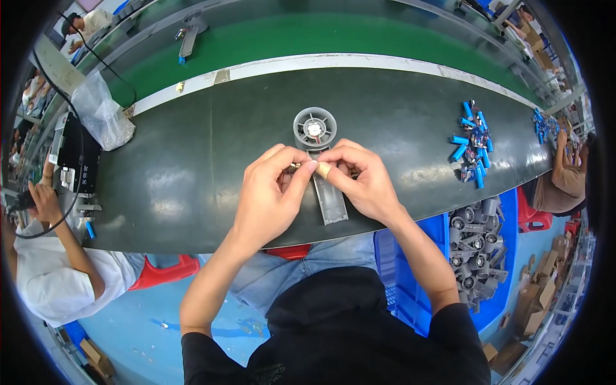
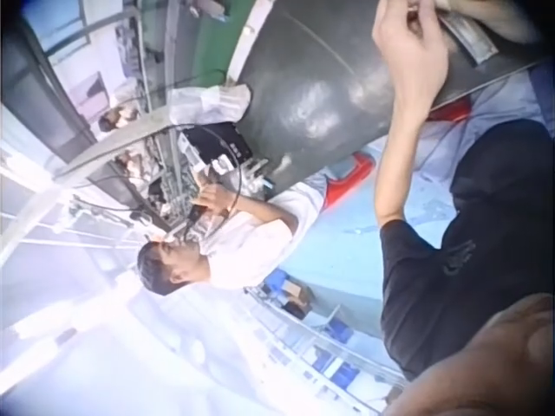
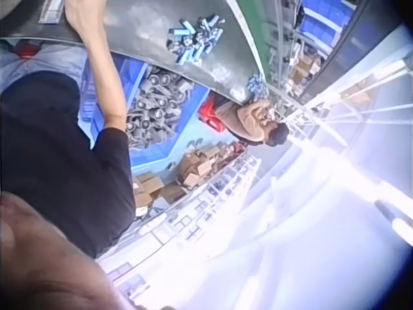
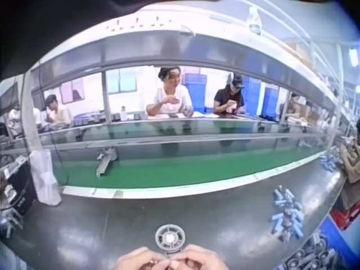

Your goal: The person assembles small mechanical parts by hand, inserting metal pins into circular component housings to create assembled units.

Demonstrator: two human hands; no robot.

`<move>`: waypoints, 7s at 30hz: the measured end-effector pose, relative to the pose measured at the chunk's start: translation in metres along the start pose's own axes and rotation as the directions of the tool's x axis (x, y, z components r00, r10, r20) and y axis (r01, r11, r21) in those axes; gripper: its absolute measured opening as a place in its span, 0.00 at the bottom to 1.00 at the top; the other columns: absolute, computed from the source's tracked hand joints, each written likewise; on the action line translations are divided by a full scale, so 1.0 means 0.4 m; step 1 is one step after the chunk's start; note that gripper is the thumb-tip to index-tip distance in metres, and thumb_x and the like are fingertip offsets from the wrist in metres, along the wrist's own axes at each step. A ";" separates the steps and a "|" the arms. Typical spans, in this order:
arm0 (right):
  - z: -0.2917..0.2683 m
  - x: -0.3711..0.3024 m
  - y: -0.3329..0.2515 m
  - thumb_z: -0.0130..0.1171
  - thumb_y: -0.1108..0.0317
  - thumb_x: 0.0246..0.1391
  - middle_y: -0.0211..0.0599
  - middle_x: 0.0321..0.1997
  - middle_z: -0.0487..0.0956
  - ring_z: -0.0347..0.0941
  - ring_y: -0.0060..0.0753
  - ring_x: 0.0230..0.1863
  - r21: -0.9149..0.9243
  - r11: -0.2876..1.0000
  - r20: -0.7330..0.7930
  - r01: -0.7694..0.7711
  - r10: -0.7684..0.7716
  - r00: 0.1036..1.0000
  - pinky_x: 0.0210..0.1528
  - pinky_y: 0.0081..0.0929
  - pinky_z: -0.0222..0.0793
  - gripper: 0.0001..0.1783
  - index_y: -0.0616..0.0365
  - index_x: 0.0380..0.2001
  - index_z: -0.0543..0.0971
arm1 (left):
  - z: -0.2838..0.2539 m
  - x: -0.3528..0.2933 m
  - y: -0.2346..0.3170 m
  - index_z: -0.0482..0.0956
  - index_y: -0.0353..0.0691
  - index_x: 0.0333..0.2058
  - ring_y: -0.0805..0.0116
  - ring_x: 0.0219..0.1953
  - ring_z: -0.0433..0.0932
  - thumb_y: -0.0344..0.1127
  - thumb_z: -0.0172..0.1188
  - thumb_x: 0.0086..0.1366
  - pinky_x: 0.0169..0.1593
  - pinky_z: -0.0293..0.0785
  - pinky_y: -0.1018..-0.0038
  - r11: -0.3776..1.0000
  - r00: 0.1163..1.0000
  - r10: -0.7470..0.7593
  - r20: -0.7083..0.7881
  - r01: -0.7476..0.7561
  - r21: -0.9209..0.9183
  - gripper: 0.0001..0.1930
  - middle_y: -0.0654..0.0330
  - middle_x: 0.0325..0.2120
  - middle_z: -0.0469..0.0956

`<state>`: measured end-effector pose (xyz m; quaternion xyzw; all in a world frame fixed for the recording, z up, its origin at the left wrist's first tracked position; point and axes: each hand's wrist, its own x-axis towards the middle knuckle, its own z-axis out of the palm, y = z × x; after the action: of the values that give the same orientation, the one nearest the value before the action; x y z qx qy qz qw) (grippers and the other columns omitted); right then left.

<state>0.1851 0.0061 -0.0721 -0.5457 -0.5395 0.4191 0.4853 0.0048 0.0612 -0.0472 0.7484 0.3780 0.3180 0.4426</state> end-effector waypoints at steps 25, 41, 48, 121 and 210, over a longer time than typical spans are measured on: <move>0.025 0.004 0.022 0.62 0.76 0.54 0.25 0.29 0.72 0.59 0.10 0.23 -0.002 0.995 -0.105 0.101 -0.101 0.989 0.25 0.15 0.55 0.02 0.64 0.31 0.80 | 0.039 -0.034 -0.060 0.83 0.33 0.48 0.67 0.40 0.81 0.16 0.64 0.57 0.44 0.77 0.76 0.951 0.936 0.308 -0.170 -0.302 0.061 0.19 0.54 0.39 0.81; 0.036 0.009 0.039 0.66 0.85 0.42 0.31 0.30 0.76 0.67 0.16 0.21 -0.536 0.705 -0.120 0.464 -0.608 0.785 0.20 0.18 0.62 0.10 0.62 0.29 0.79 | 0.020 -0.028 -0.070 0.82 0.32 0.48 0.68 0.38 0.80 0.15 0.62 0.59 0.40 0.77 0.76 0.960 0.965 0.256 -0.058 -0.261 -0.098 0.18 0.55 0.39 0.79; 0.034 0.007 0.041 0.66 0.85 0.42 0.33 0.29 0.76 0.70 0.18 0.22 -0.525 0.695 -0.113 0.492 -0.629 0.769 0.22 0.17 0.66 0.09 0.64 0.29 0.79 | 0.019 -0.032 -0.072 0.82 0.33 0.49 0.69 0.39 0.80 0.15 0.60 0.60 0.42 0.77 0.77 0.965 0.976 0.218 -0.029 -0.220 -0.142 0.18 0.56 0.40 0.79; 0.044 -0.004 0.035 0.67 0.83 0.40 0.31 0.28 0.76 0.71 0.22 0.22 -0.598 0.669 -0.144 0.442 -0.631 0.762 0.22 0.20 0.67 0.11 0.60 0.28 0.79 | 0.018 -0.020 -0.075 0.82 0.31 0.49 0.68 0.36 0.79 0.17 0.61 0.60 0.37 0.75 0.77 0.968 0.970 0.245 -0.005 -0.245 -0.061 0.17 0.55 0.39 0.78; -0.231 -0.093 -0.019 0.60 0.70 0.61 0.32 0.39 0.82 0.74 0.17 0.32 0.154 0.970 -0.274 -0.190 0.227 0.934 0.35 0.16 0.70 0.14 0.63 0.49 0.79 | 0.058 0.475 -0.160 0.70 0.36 0.49 0.47 0.46 0.69 0.40 0.67 0.60 0.47 0.66 0.59 0.685 0.767 0.608 -0.204 -0.377 0.624 0.23 0.48 0.43 0.70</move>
<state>0.2719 -0.0384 -0.0507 -0.6240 -0.3743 0.4165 0.5449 0.1027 0.2332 -0.0876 0.8365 0.3131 0.4493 0.0180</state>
